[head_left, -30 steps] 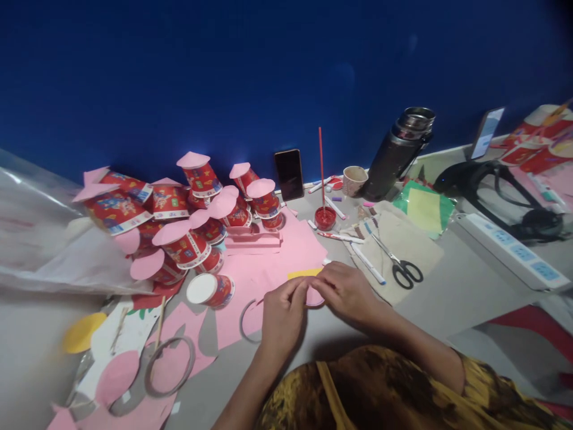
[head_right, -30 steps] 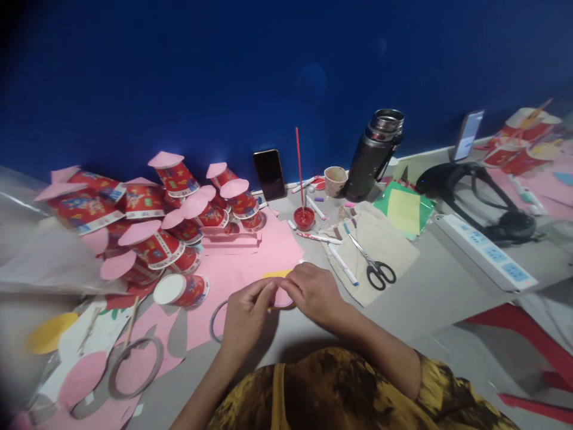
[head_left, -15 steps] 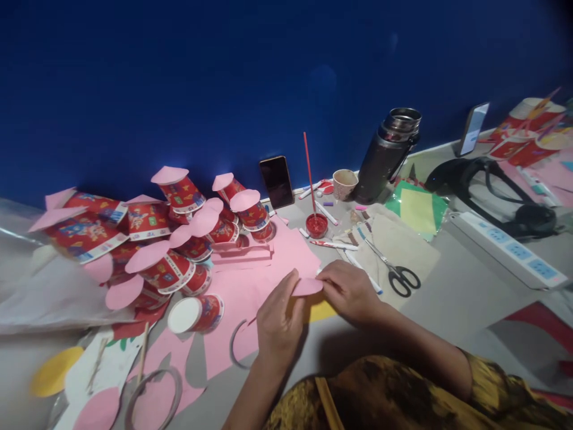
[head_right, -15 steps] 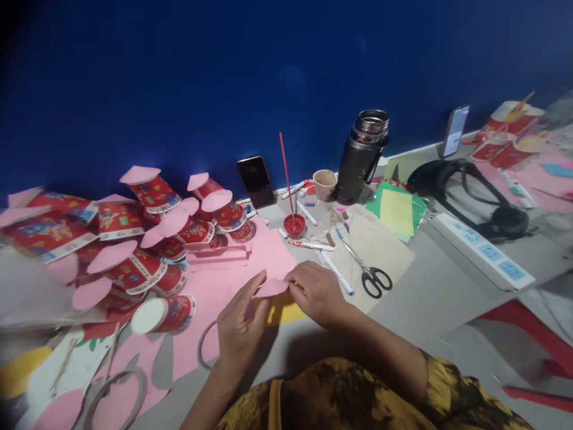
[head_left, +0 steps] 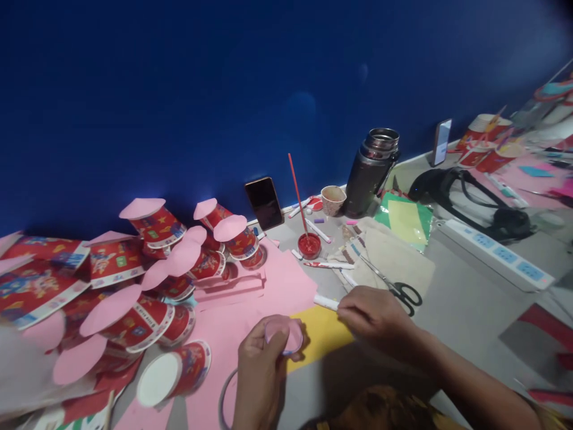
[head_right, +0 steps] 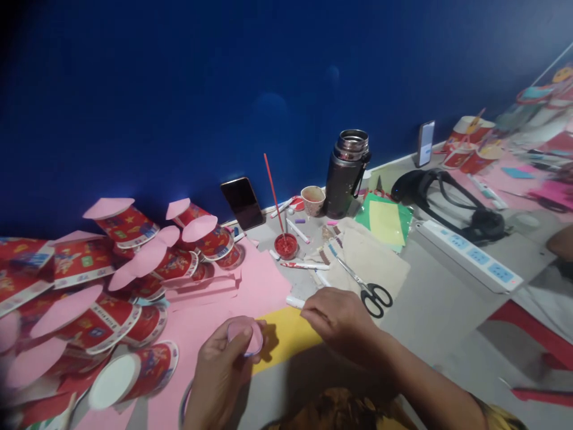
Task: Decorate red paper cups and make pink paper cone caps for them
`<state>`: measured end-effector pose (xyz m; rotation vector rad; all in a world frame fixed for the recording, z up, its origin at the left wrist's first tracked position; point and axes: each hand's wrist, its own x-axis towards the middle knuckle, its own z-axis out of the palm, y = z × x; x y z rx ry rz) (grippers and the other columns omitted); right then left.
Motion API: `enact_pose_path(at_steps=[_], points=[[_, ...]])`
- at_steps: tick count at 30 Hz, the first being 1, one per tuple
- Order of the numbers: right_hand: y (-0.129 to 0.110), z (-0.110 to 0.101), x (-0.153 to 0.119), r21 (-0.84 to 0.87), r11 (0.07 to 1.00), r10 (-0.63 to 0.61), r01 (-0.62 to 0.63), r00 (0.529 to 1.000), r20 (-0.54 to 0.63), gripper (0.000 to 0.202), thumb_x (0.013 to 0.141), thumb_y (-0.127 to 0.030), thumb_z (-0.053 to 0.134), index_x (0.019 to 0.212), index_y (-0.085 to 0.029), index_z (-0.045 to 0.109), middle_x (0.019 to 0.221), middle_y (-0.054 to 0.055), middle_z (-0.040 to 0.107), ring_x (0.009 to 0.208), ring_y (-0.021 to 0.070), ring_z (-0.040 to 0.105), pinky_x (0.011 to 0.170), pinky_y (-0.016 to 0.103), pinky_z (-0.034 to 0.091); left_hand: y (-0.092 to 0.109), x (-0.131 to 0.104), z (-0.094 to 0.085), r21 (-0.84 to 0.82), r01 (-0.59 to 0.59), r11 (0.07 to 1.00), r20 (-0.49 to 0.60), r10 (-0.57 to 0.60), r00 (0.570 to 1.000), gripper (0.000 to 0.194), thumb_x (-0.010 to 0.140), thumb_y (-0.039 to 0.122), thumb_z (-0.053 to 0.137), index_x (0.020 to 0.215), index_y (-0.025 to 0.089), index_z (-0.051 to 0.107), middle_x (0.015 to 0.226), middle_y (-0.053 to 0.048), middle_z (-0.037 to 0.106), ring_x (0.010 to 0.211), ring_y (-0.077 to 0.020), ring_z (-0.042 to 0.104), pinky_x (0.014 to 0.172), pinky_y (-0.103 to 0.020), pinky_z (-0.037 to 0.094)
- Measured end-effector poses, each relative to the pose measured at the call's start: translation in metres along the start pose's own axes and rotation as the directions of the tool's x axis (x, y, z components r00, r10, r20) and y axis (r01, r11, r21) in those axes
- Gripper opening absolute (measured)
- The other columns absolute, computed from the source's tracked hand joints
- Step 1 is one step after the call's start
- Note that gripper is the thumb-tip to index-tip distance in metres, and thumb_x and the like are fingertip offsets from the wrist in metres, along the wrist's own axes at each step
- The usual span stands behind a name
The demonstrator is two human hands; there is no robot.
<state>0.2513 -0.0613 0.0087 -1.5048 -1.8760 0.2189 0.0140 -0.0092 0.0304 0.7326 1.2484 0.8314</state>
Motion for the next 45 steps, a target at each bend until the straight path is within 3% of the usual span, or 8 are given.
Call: enact_pose_path(at_steps=[6,12,20,24,30,33,38,45], points=[[0.025,-0.034,-0.032,-0.263,0.917,0.313,-0.301,0.95,0.004,0.03,0.103,-0.037,0.052,0.086,-0.023,0.073,0.08,0.004,0.077,0.072,0.0207,0.07,0.064,0.03,0.043,-0.006,0.0,0.001,-0.096,0.116,0.989,-0.011,-0.118,0.993,0.042,0.051,0.032,0.099,0.075,0.015,0.07,0.093,-0.01,0.082,0.067,-0.0196,0.074,0.052,-0.025,0.058],[0.027,-0.037,-0.035,-0.241,0.901,0.381,-0.361,0.923,0.043,0.032,0.103,-0.042,0.053,0.084,-0.024,0.072,0.08,0.004,0.076,0.073,0.0207,0.069,0.066,0.03,0.042,-0.008,0.0,0.002,-0.095,0.074,0.993,0.005,-0.074,0.997,0.046,0.058,0.035,0.097,0.085,0.016,0.066,0.091,-0.01,0.082,0.077,-0.0268,0.079,0.065,-0.036,0.066],[-0.001,-0.008,0.002,-0.269,0.935,0.312,-0.233,0.899,0.306,0.024,0.098,-0.04,0.068,0.111,-0.02,0.073,0.108,0.01,0.075,0.103,0.0265,0.068,0.08,0.033,0.047,-0.005,-0.002,0.008,-0.263,0.118,0.957,0.119,-0.089,0.989,0.049,0.069,0.032,0.089,0.111,0.013,0.071,0.111,-0.017,0.08,0.098,-0.0351,0.08,0.081,-0.048,0.067],[-0.006,0.009,0.016,-0.38,0.909,0.321,-0.173,0.871,0.371,0.019,0.094,-0.037,0.076,0.103,-0.019,0.074,0.108,0.012,0.073,0.104,0.0287,0.066,0.076,0.033,0.046,-0.006,-0.001,0.005,-0.359,0.187,0.914,0.213,-0.115,0.97,0.039,0.077,0.027,0.083,0.113,0.013,0.073,0.12,-0.018,0.078,0.11,-0.0348,0.076,0.095,-0.053,0.064],[-0.009,0.003,0.015,-0.195,0.978,0.099,-0.068,0.983,0.153,0.013,0.097,-0.035,0.071,0.097,-0.022,0.073,0.094,0.007,0.076,0.09,0.0248,0.065,0.077,0.033,0.045,-0.009,0.001,0.003,-0.4,0.212,0.892,0.233,-0.125,0.964,0.04,0.075,0.016,0.078,0.115,0.014,0.074,0.126,-0.016,0.076,0.118,-0.0313,0.072,0.103,-0.051,0.059],[-0.026,0.01,0.013,-0.08,0.994,0.086,-0.076,0.987,0.137,0.018,0.102,-0.036,0.062,0.097,-0.023,0.073,0.084,0.004,0.076,0.078,0.0213,0.066,0.069,0.031,0.042,-0.011,0.001,0.006,-0.392,0.163,0.905,0.195,-0.091,0.977,0.048,0.067,0.01,0.077,0.115,0.016,0.076,0.121,-0.013,0.078,0.115,-0.0287,0.072,0.105,-0.048,0.057],[-0.048,0.037,0.013,-0.023,1.0,0.0,0.004,0.99,0.144,0.023,0.105,-0.035,0.056,0.104,-0.02,0.074,0.092,0.007,0.08,0.084,0.0228,0.07,0.074,0.032,0.043,-0.015,0.0,0.012,-0.276,0.088,0.957,0.126,-0.055,0.99,0.058,0.062,0.012,0.076,0.12,0.016,0.077,0.122,-0.012,0.079,0.112,-0.0257,0.072,0.098,-0.034,0.057],[-0.049,0.046,0.015,-0.109,0.993,0.055,-0.042,0.991,0.125,0.019,0.101,-0.036,0.065,0.097,-0.02,0.074,0.087,0.006,0.08,0.08,0.0218,0.072,0.07,0.032,0.041,-0.018,-0.007,0.009,0.053,-0.121,0.991,0.09,0.116,0.989,0.048,0.085,0.034,0.074,0.131,0.019,0.076,0.14,-0.012,0.072,0.137,-0.0316,0.062,0.119,-0.041,0.044]])
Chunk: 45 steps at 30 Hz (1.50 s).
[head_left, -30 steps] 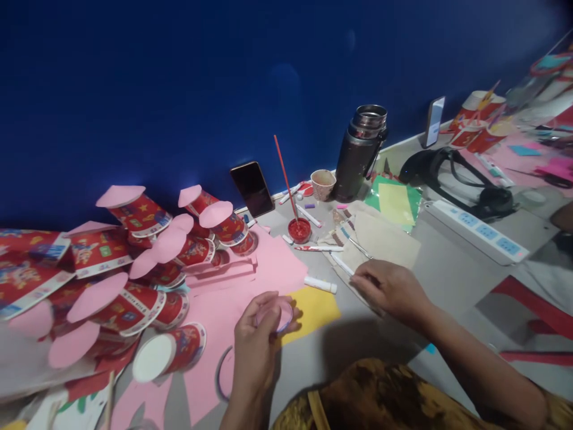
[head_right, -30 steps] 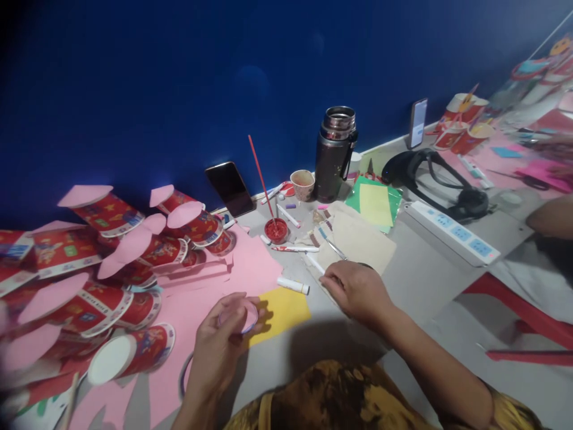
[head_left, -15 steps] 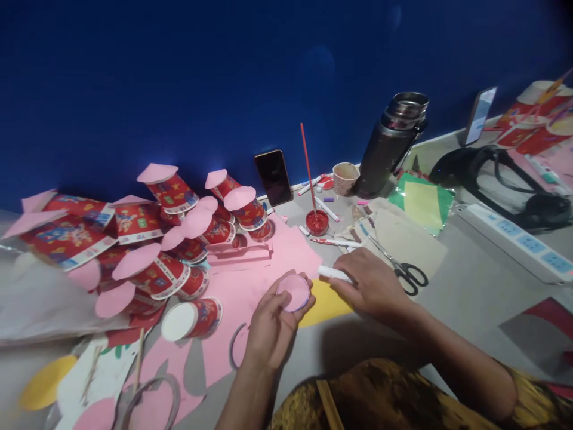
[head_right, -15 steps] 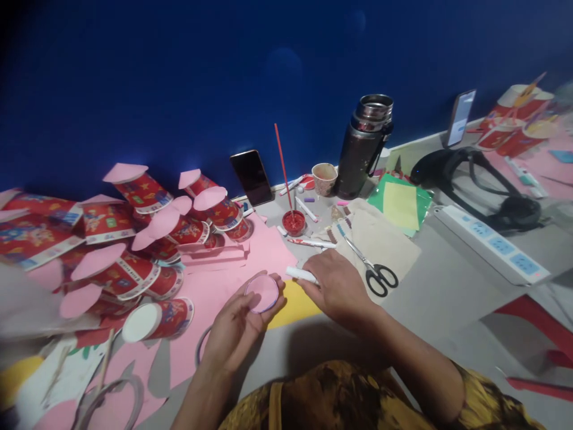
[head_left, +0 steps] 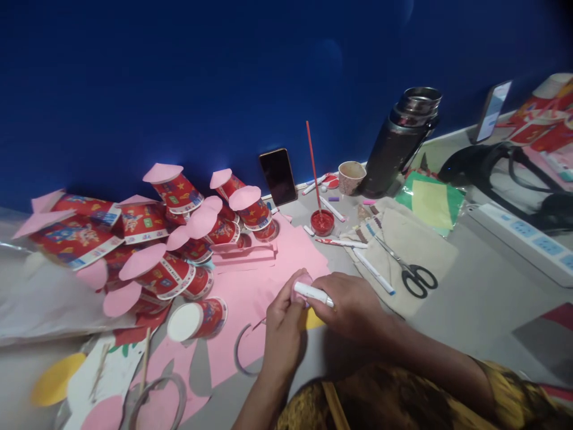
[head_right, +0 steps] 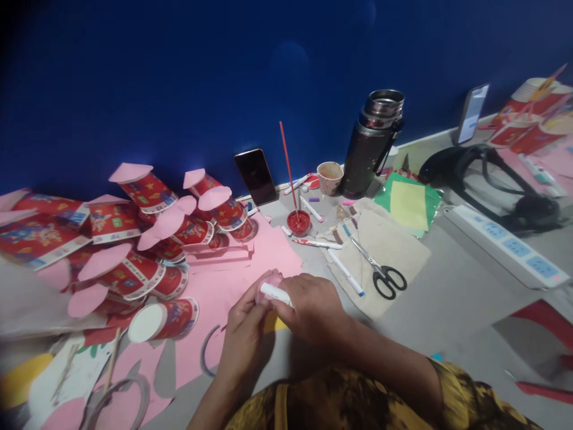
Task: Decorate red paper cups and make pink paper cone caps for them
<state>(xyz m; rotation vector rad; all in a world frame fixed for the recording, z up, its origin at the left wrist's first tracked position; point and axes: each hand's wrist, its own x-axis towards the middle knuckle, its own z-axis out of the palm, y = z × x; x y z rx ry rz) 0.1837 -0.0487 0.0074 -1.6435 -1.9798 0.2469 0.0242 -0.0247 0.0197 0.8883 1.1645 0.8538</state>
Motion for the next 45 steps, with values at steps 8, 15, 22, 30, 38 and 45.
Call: enact_pose_path(at_steps=[8,15,22,30,38,45], points=[[-0.004,-0.001,0.001,-0.038,0.998,0.058,-0.059,0.998,-0.031,0.023,0.1,-0.039,0.063,0.086,-0.022,0.073,0.074,0.003,0.078,0.068,0.0195,0.07,0.063,0.033,0.036,0.003,-0.006,0.002,0.218,-0.114,0.969,-0.047,0.127,0.991,0.057,0.093,0.057,0.069,0.138,0.022,0.072,0.142,-0.012,0.071,0.139,-0.032,0.062,0.12,-0.043,0.045],[-0.004,0.001,0.0,0.017,0.997,0.078,-0.077,0.99,-0.119,0.02,0.1,-0.035,0.062,0.094,-0.022,0.077,0.073,0.002,0.078,0.063,0.0175,0.068,0.061,0.031,0.034,-0.005,-0.006,0.003,0.227,-0.152,0.962,-0.062,0.17,0.983,0.059,0.098,0.06,0.06,0.142,0.022,0.069,0.151,-0.011,0.065,0.144,-0.0301,0.057,0.123,-0.041,0.041],[0.004,-0.001,0.001,0.007,0.998,-0.063,0.064,0.987,-0.145,0.019,0.102,-0.032,0.065,0.113,-0.024,0.078,0.097,0.004,0.084,0.084,0.0214,0.073,0.075,0.031,0.046,0.006,-0.007,0.001,0.18,-0.114,0.977,-0.045,0.124,0.991,0.057,0.091,0.054,0.073,0.138,0.021,0.072,0.141,-0.011,0.072,0.138,-0.0316,0.062,0.119,-0.043,0.045],[0.005,0.003,0.0,0.005,0.997,-0.08,0.083,0.971,-0.224,0.02,0.105,-0.036,0.063,0.111,-0.024,0.078,0.092,0.003,0.084,0.081,0.0207,0.072,0.074,0.032,0.047,0.006,-0.004,-0.002,0.225,-0.097,0.969,-0.143,0.132,0.981,0.047,0.088,0.046,0.075,0.127,0.02,0.079,0.133,-0.012,0.076,0.134,-0.0329,0.065,0.117,-0.045,0.048],[0.005,0.009,-0.001,0.012,1.0,-0.01,0.014,0.965,-0.263,0.015,0.1,-0.03,0.067,0.105,-0.023,0.079,0.091,0.005,0.084,0.078,0.0205,0.073,0.071,0.03,0.045,0.001,-0.003,0.001,0.297,-0.146,0.943,-0.166,0.202,0.965,0.041,0.091,0.043,0.069,0.121,0.018,0.082,0.122,-0.011,0.081,0.124,-0.0335,0.071,0.114,-0.047,0.051],[0.009,0.004,-0.001,0.002,0.998,-0.064,0.067,0.965,-0.253,0.012,0.101,-0.027,0.066,0.101,-0.023,0.078,0.085,0.002,0.082,0.078,0.0209,0.071,0.071,0.031,0.043,-0.001,-0.005,-0.001,0.135,-0.146,0.98,-0.083,0.158,0.984,0.04,0.095,0.041,0.068,0.128,0.02,0.078,0.136,-0.011,0.075,0.134,-0.0307,0.066,0.116,-0.042,0.049]])
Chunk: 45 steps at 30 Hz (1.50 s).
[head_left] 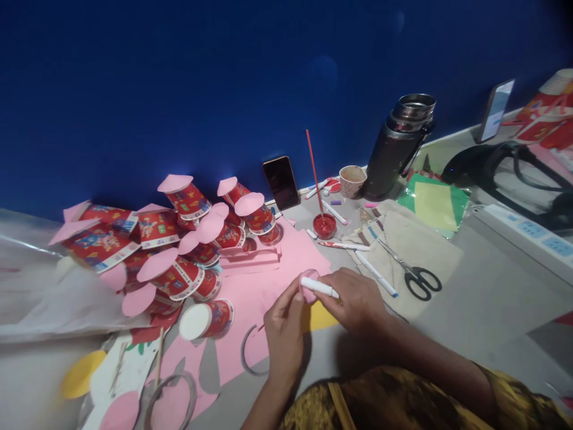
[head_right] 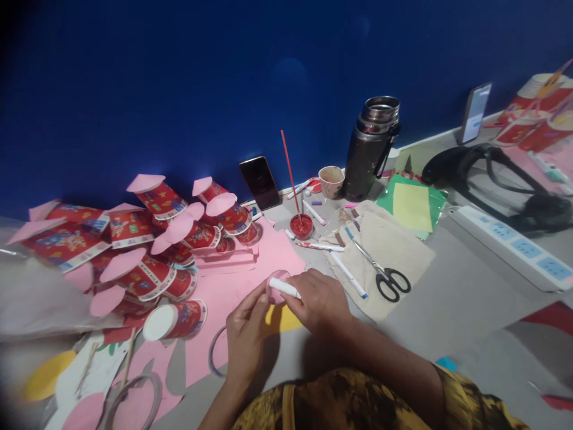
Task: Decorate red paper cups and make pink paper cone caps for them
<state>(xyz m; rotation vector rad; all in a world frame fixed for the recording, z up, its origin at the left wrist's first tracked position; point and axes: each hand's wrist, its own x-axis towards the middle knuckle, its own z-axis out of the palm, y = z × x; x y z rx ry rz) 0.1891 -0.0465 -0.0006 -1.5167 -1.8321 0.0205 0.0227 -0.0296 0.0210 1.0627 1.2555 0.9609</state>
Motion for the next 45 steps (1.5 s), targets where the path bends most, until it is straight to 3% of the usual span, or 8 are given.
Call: enact_pose_path(at_steps=[8,15,20,23,28,34,38,45], points=[[0.003,0.006,-0.003,-0.015,0.997,-0.079,0.078,0.996,-0.032,0.011,0.1,-0.028,0.069,0.104,-0.022,0.077,0.085,0.002,0.081,0.077,0.0202,0.069,0.072,0.032,0.043,-0.005,0.002,0.0,0.021,-0.023,1.0,0.067,0.021,0.997,0.052,0.097,0.057,0.065,0.127,0.017,0.077,0.14,-0.015,0.072,0.138,-0.0319,0.063,0.119,-0.043,0.046],[0.002,0.006,-0.005,0.019,0.999,0.031,-0.031,0.999,-0.038,0.009,0.097,-0.028,0.07,0.096,-0.023,0.077,0.081,0.002,0.081,0.073,0.0185,0.071,0.067,0.03,0.042,-0.007,-0.006,0.005,0.079,-0.084,0.993,0.068,0.079,0.995,0.055,0.1,0.06,0.059,0.134,0.019,0.074,0.145,-0.013,0.069,0.142,-0.0305,0.059,0.123,-0.042,0.041],[0.004,0.004,-0.002,0.031,0.997,0.078,-0.077,0.997,-0.018,0.019,0.101,-0.036,0.067,0.095,-0.022,0.078,0.083,0.003,0.081,0.074,0.0195,0.071,0.068,0.03,0.042,-0.014,-0.007,0.001,0.071,-0.037,0.997,0.056,0.033,0.998,0.059,0.097,0.061,0.062,0.139,0.021,0.07,0.145,-0.012,0.069,0.144,-0.0318,0.056,0.123,-0.043,0.04],[0.005,0.004,-0.001,0.04,0.999,-0.003,0.003,1.0,-0.019,0.017,0.102,-0.033,0.065,0.097,-0.022,0.078,0.082,0.002,0.081,0.075,0.0196,0.07,0.07,0.031,0.042,-0.012,-0.004,-0.002,0.033,-0.015,0.999,0.066,0.012,0.998,0.057,0.099,0.061,0.059,0.135,0.019,0.072,0.136,-0.013,0.074,0.136,-0.0315,0.062,0.117,-0.042,0.046],[0.002,0.005,-0.001,0.021,0.997,-0.08,0.081,0.996,-0.034,0.015,0.102,-0.029,0.066,0.099,-0.023,0.079,0.08,0.0,0.08,0.074,0.0199,0.068,0.071,0.032,0.043,-0.002,-0.002,-0.003,0.137,-0.045,0.99,0.096,0.032,0.995,0.053,0.101,0.064,0.053,0.108,0.018,0.08,0.104,-0.01,0.081,0.116,-0.0302,0.07,0.108,-0.041,0.052],[0.0,0.006,-0.002,0.048,0.998,0.031,-0.03,0.999,-0.036,0.021,0.103,-0.036,0.063,0.095,-0.024,0.079,0.085,0.002,0.082,0.075,0.0191,0.072,0.071,0.031,0.044,-0.004,-0.008,0.0,0.178,-0.098,0.979,0.103,0.08,0.991,0.062,0.1,0.066,0.053,0.141,0.021,0.069,0.144,-0.012,0.07,0.144,-0.0311,0.055,0.124,-0.043,0.039],[0.005,0.004,-0.002,0.044,0.994,0.104,-0.104,0.995,0.007,0.023,0.102,-0.038,0.064,0.092,-0.024,0.078,0.083,0.002,0.082,0.074,0.0198,0.072,0.068,0.031,0.044,-0.009,-0.009,-0.001,0.172,-0.117,0.978,0.105,0.1,0.989,0.063,0.1,0.062,0.058,0.151,0.025,0.061,0.155,-0.01,0.061,0.15,-0.0305,0.049,0.128,-0.045,0.035],[0.004,-0.001,0.001,0.097,0.994,-0.054,0.056,0.998,-0.023,0.016,0.102,-0.026,0.066,0.11,-0.028,0.079,0.088,-0.003,0.082,0.076,0.019,0.07,0.074,0.03,0.044,-0.006,-0.004,-0.006,0.111,-0.055,0.992,0.108,0.043,0.993,0.064,0.1,0.066,0.052,0.144,0.022,0.067,0.15,-0.012,0.065,0.145,-0.0298,0.055,0.125,-0.044,0.041]])
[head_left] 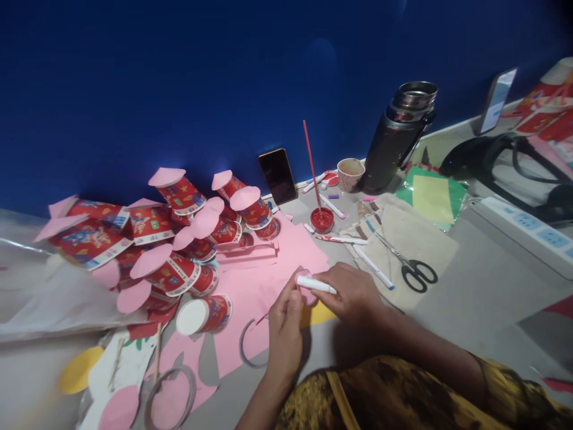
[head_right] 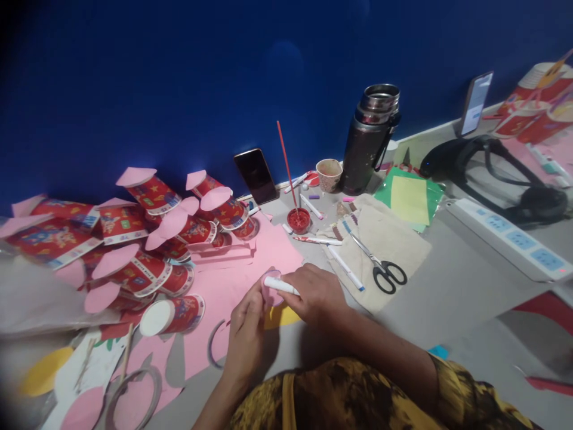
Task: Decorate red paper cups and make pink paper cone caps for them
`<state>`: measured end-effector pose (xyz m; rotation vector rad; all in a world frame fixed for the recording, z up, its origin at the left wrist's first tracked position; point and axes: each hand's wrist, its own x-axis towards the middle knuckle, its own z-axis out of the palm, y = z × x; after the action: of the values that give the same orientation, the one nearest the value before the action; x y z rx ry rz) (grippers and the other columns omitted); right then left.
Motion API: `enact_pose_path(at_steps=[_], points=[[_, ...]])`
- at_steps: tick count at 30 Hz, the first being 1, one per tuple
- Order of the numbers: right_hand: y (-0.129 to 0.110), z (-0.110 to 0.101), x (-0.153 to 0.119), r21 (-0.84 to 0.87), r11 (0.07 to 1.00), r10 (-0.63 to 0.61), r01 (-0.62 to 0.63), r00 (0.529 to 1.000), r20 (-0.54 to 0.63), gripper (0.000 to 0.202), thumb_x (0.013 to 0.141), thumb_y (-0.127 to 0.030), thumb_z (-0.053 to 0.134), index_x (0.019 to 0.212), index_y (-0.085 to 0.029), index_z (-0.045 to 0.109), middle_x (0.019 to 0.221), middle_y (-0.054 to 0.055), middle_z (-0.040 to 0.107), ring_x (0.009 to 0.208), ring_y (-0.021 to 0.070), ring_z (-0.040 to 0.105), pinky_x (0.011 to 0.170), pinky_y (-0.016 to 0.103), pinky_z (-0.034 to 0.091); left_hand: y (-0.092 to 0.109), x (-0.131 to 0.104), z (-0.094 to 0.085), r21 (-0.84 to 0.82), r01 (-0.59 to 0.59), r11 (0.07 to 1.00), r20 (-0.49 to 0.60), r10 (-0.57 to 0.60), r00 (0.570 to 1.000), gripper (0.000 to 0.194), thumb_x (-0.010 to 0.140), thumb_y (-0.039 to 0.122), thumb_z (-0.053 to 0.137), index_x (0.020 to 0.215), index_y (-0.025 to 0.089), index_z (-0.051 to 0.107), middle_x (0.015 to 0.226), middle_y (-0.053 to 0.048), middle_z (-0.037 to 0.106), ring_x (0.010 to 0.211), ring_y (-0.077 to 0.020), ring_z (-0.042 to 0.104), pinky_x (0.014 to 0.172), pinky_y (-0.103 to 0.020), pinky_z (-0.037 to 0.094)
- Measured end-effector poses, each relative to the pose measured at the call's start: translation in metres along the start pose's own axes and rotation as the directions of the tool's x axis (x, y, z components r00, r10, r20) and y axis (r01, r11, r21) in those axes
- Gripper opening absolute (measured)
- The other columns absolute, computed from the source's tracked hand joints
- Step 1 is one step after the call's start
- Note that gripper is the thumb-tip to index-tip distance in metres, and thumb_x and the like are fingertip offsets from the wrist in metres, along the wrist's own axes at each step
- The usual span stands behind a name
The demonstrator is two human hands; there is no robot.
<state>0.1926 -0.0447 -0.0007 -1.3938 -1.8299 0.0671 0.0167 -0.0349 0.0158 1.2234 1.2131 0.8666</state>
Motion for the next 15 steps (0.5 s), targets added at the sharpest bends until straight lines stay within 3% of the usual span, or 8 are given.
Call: enact_pose_path(at_steps=[3,9,15], points=[[-0.0023,0.0016,0.0004,-0.005,1.0,-0.031,0.031,0.999,-0.03,0.018,0.103,-0.026,0.066,0.114,-0.029,0.079,0.088,-0.003,0.082,0.076,0.0186,0.069,0.075,0.03,0.044,0.0016,-0.0001,-0.0007,0.031,0.003,1.0,0.011,-0.003,1.0,0.066,0.1,0.068,0.05,0.144,0.022,0.067,0.151,-0.012,0.065,0.145,-0.029,0.055,0.126,-0.043,0.039],[-0.0028,0.0028,-0.0006,0.013,0.998,0.058,-0.057,0.997,-0.049,0.013,0.101,-0.028,0.067,0.099,-0.025,0.079,0.086,0.0,0.082,0.076,0.0173,0.071,0.072,0.029,0.046,0.0008,-0.003,0.0018,0.063,-0.056,0.996,0.012,0.055,0.998,0.067,0.101,0.065,0.052,0.15,0.02,0.061,0.151,-0.013,0.065,0.148,-0.0298,0.052,0.127,-0.045,0.036],[0.0021,0.0004,-0.001,-0.053,0.997,0.046,-0.047,0.998,-0.034,0.017,0.102,-0.029,0.065,0.098,-0.025,0.08,0.084,0.002,0.081,0.075,0.0186,0.069,0.07,0.031,0.044,-0.0059,0.0006,0.0004,-0.054,-0.015,0.998,0.004,0.015,1.0,0.058,0.103,0.058,0.053,0.146,0.021,0.065,0.151,-0.011,0.064,0.147,-0.0289,0.053,0.126,-0.043,0.037]])
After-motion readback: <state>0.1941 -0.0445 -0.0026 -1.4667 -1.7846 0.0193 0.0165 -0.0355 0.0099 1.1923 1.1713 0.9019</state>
